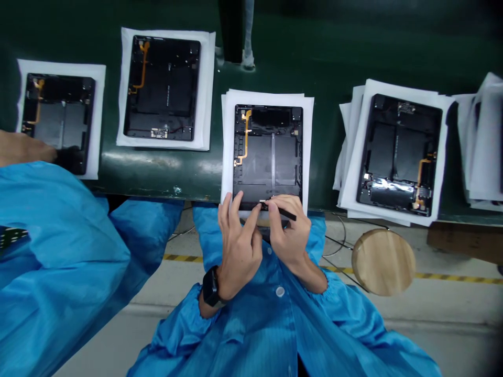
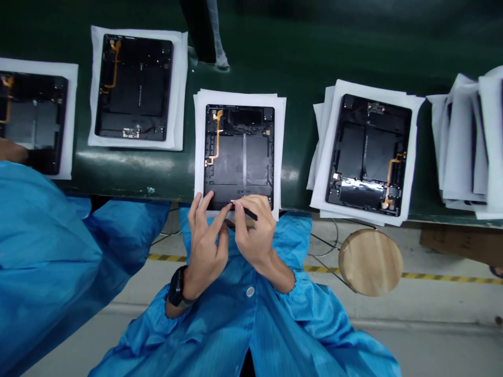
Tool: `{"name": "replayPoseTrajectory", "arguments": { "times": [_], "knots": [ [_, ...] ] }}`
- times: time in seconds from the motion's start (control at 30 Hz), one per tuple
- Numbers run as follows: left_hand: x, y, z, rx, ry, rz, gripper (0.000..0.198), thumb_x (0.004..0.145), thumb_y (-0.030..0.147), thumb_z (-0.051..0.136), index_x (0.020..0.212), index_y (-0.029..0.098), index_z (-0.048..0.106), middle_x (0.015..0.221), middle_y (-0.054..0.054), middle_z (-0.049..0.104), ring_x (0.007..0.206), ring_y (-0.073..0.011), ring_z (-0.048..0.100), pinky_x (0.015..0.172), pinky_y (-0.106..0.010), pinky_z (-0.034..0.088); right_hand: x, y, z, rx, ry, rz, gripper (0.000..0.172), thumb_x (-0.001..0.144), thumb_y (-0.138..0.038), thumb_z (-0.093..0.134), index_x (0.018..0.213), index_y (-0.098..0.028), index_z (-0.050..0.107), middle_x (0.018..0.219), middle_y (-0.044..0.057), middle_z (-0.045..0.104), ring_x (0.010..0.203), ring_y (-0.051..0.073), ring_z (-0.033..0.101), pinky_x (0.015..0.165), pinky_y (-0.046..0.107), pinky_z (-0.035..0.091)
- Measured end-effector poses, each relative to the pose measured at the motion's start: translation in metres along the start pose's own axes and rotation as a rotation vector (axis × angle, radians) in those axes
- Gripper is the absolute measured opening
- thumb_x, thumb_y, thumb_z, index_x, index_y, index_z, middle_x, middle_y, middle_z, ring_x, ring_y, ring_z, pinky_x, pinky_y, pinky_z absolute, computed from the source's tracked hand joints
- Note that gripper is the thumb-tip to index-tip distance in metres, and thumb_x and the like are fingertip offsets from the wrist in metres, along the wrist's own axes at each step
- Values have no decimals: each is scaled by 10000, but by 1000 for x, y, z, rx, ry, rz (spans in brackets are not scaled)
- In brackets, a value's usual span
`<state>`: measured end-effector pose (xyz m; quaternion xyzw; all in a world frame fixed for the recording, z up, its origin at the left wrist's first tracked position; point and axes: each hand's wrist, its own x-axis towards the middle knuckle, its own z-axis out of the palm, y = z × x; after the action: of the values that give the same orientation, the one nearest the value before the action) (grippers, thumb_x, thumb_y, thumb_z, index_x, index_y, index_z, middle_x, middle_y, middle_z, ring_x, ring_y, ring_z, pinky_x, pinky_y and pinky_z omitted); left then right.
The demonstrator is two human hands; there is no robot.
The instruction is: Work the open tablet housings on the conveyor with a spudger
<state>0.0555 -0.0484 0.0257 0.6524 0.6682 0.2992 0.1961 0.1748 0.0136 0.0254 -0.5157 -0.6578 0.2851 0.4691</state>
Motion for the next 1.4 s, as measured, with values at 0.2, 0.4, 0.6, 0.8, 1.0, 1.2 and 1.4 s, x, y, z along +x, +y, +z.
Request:
{"name": "replayPoseTrajectory", "arguments": {
  "times": [0.2,0.4,0.6,0.8,1.0,1.2,1.4],
  "knots": [
    [-7,-5,3,8,13,33,593,1025,63,480,1583,262,511,1753,-151,281,1670,-387,147,1298,-730,238,3,-3,0,-36,-27,-19,171,1009,-101,616,979,-232,721,918,62,756,942,242,681,877,439,577],
    [-9,-12,1,-30,73,65,593,1025,50,500,1564,297,527,1744,-122,312,1656,-366,208,1299,-685,281,5,-2,0,-91,-72,-67,158,1017,-100,599,976,-229,680,915,69,739,932,246,660,859,447,563],
    [-4,-8,2,-38,37,31,557,1028,62,498,1543,268,553,1752,-134,284,1663,-370,185,1308,-663,286,7,-3,-1,-140,-119,-67,166,1023,-105,588,942,-230,660,885,62,733,908,247,647,838,438,544],
    [-1,-2,3,-74,36,-38,500,1042,84,491,1503,250,591,1752,-121,287,1669,-339,173,1321,-623,295,9,-4,-3,-94,-88,-26,166,1030,-113,593,951,-227,684,894,55,729,911,231,659,843,413,552],
    [3,5,4,-19,44,-69,474,1039,86,476,1471,230,609,1738,-139,302,1665,-342,171,1312,-636,306,11,-3,-7,-46,-47,22,169,1031,-136,603,936,-232,705,900,49,735,907,222,679,834,400,557],
    [3,9,4,3,41,-76,463,1039,82,464,1457,230,599,1737,-141,298,1669,-338,156,1311,-649,304,11,-2,-7,-41,-65,43,179,1039,-153,592,930,-234,710,903,47,739,917,223,676,851,406,556],
    [-1,4,4,-12,56,-57,474,1042,96,471,1468,254,606,1743,-123,309,1668,-343,180,1301,-643,331,11,-3,-7,-31,-72,53,181,1039,-155,595,931,-233,716,903,49,741,918,225,673,853,413,557]
  ]
}}
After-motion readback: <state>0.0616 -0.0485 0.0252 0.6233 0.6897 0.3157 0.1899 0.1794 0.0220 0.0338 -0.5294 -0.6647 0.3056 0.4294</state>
